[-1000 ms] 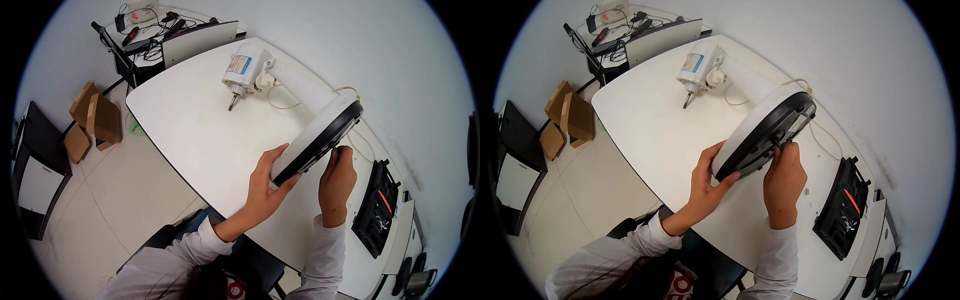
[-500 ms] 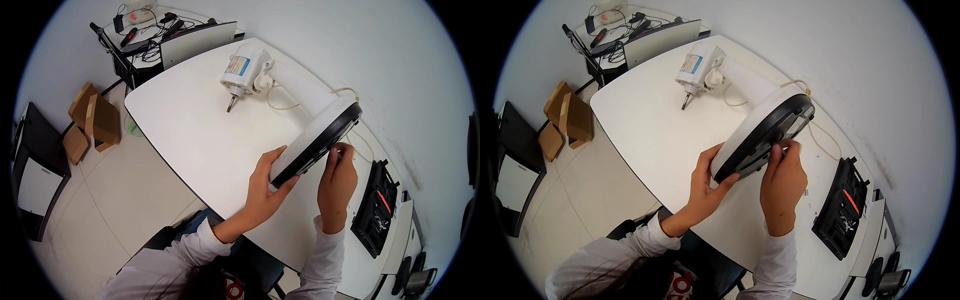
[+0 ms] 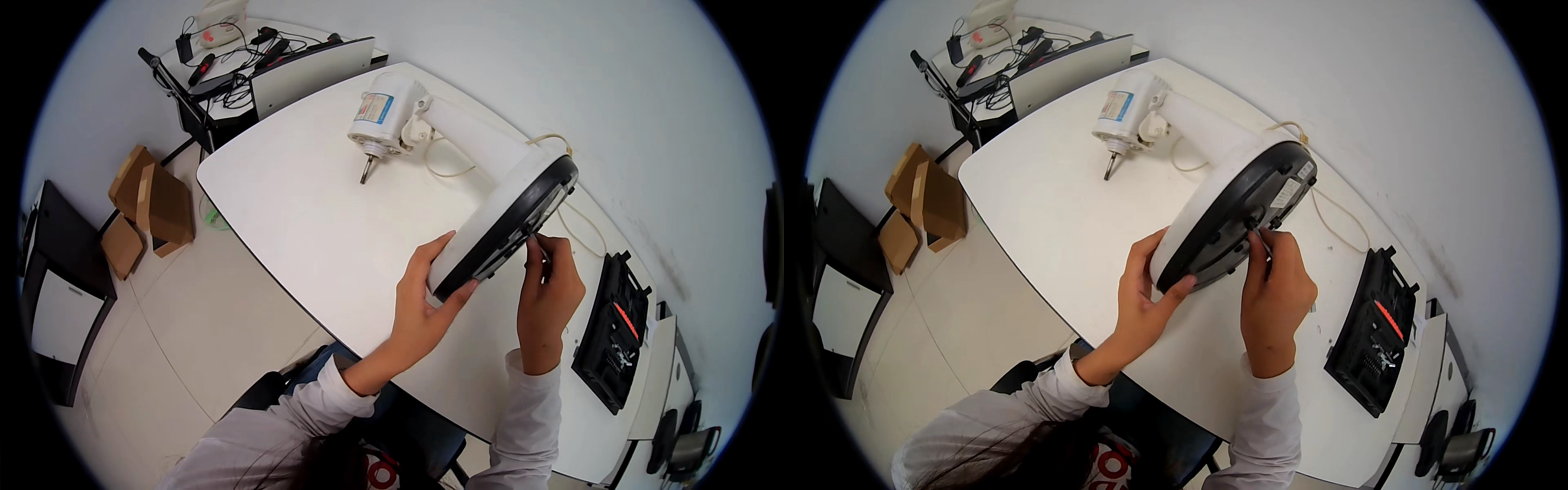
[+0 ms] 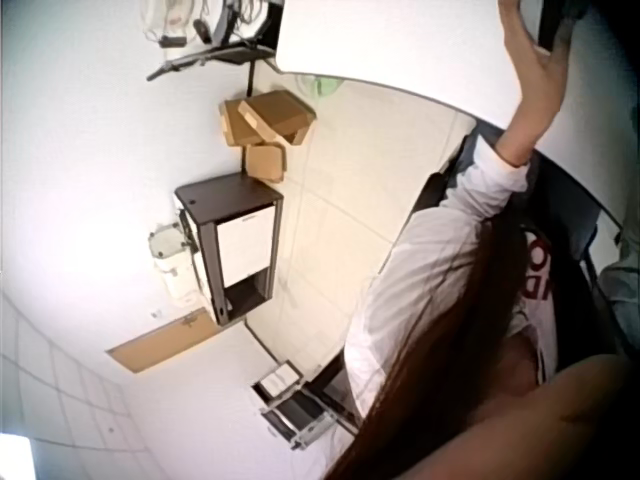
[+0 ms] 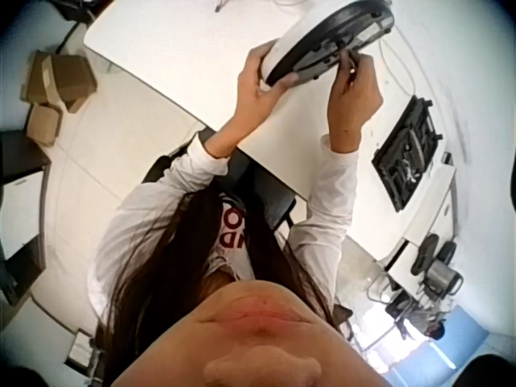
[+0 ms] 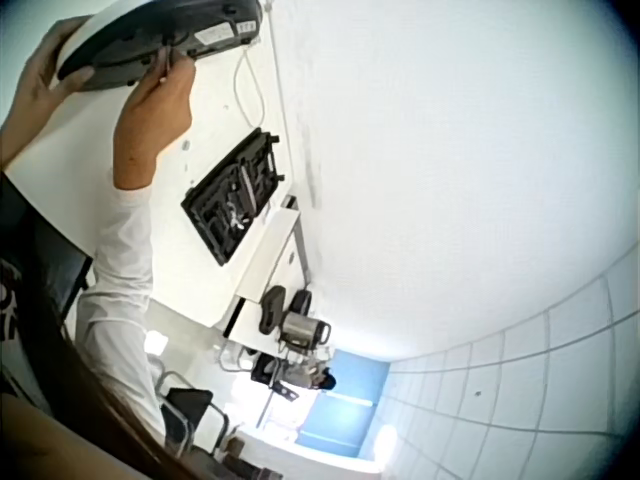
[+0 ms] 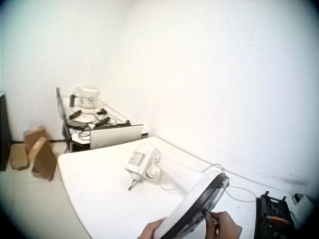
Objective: The person uses a screwdriver to fasten screws into the underside of a black appliance base. They repeatedly pick up screws, align them with holes, and tighten them while rotating the base to access different positions.
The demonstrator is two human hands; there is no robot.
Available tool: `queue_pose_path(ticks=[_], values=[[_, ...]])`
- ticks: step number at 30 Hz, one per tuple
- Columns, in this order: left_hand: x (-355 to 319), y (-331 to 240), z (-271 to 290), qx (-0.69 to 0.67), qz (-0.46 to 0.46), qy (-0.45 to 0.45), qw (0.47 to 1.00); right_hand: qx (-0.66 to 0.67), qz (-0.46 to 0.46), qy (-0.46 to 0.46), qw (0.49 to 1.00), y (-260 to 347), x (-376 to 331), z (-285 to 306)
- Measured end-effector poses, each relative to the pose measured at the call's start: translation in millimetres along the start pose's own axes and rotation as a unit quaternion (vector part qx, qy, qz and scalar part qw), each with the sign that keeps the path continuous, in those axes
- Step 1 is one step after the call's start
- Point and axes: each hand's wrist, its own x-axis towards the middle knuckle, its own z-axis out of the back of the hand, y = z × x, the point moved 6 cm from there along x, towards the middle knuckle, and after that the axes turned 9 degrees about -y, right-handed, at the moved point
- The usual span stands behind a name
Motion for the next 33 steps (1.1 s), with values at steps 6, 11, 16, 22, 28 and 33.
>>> queue_pose_path(ticks=[6,11,16,22,28,33], values=[[1,-1,1,-0.013,0.004,-0.025,1.0,-0.103,0.018,0.036,0.994,-8,-3,-12],[0,-1,0,-0.023,0.004,-0.04,0.999,-0.056,0.023,0.058,0.997,-4,-4,-15],[1,-1,1,-0.018,0.007,-0.027,0.999,0.066,-0.112,0.123,0.984,-8,-7,-14],[2,-4,1,-0.007,0.014,-0.031,0.999,0.047,-0.041,0.089,0.994,-5,-2,-9],[1,-2,-3,-0.03,0.038,-0.03,0.998,0.069,-0.016,0.036,0.997,-9,0,-4],[1,0,1,-0.011,0.031,-0.038,0.999,0.079,-0.016,0.023,0.996,-13,-5,-9]])
